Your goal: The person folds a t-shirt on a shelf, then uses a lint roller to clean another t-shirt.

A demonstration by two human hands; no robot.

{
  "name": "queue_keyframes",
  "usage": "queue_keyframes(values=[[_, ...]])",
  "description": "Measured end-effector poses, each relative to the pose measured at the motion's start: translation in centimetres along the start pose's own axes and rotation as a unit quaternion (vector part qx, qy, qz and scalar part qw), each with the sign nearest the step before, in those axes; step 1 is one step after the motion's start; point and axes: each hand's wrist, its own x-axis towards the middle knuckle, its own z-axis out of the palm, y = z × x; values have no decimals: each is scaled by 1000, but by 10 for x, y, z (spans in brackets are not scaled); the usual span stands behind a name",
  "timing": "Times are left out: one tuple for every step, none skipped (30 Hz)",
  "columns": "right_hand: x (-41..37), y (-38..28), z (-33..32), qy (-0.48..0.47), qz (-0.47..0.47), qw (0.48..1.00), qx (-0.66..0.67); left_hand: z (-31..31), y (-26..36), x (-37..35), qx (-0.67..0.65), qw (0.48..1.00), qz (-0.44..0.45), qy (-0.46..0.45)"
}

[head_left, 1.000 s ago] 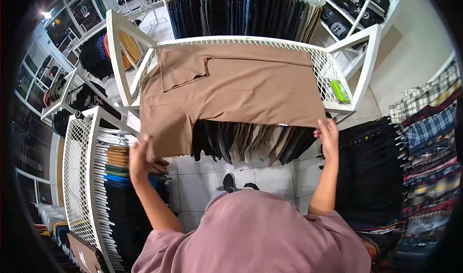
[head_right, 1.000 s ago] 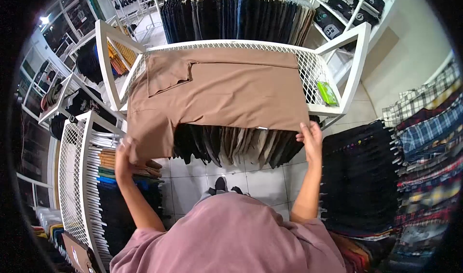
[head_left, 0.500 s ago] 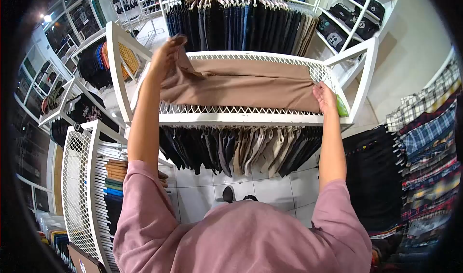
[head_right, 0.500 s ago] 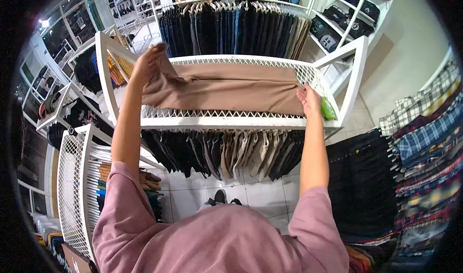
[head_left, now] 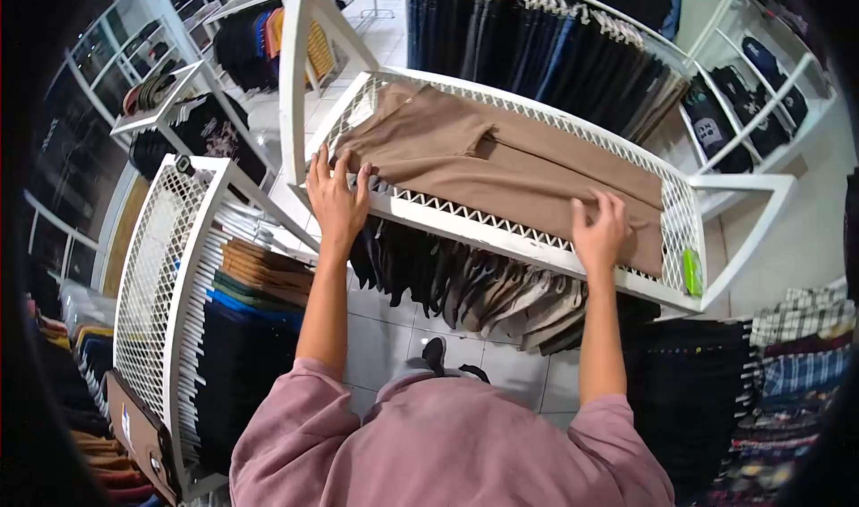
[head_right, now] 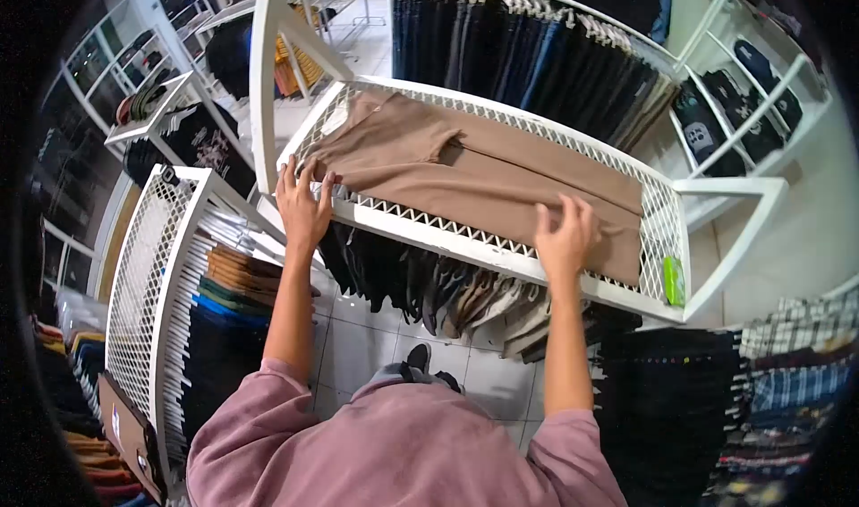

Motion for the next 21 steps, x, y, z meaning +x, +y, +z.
queue_keyframes(values=[[5,-24,12,-11,-40,998,53,1,-3,-2,21,999,-12,29],[10,-50,24,-21,-80,991,105,-2,0,-1,5,998,-62,26],[16,-78,33,-46,-112,981,153,-9,6,2,7,995,-102,12],[21,-105,43,-70,-143,967,200,-15,11,5,7,990,-142,-2],[27,-129,55,-100,-173,953,229,-15,10,7,-43,984,-170,-16],[34,-152,68,-130,-203,936,258,-20,13,13,-84,967,-226,-79],[42,-171,84,-123,-253,923,263,-16,10,14,-110,965,-228,-73],[48,-188,102,-115,-302,908,268,-10,4,12,-136,961,-230,-68],[51,-205,118,-117,-306,905,271,-2,-4,10,-126,969,-210,-36],[55,-221,132,-150,-311,897,275,-5,-6,14,-124,969,-211,-30],[59,-235,146,-184,-316,888,279,-9,-8,15,-227,943,-233,-65],[62,-247,161,-185,-318,886,281,-12,-10,16,-327,906,-250,-102],[65,-257,174,-223,-338,860,310,-6,-19,17,-385,884,-245,-101],[64,-264,185,-261,-356,832,336,-2,-29,17,-382,885,-246,-100],[60,-270,187,-286,-335,831,340,-10,-29,21,-399,869,-255,-144],[60,-272,188,-288,-336,829,342,-14,-31,23,-414,851,-264,-186],[60,-271,188,-318,-345,832,295,-12,-36,25,-428,850,-253,-175],[61,-270,189,-348,-353,833,247,-10,-43,27,-426,849,-258,-174],[62,-269,190,-332,-358,840,234,-9,-51,29,-386,868,-237,-203],[62,-267,191,-337,-360,838,234,-7,-57,29,-345,883,-216,-233],[62,-265,187,-307,-363,848,233,-20,-46,37,-252,917,-208,-231]])
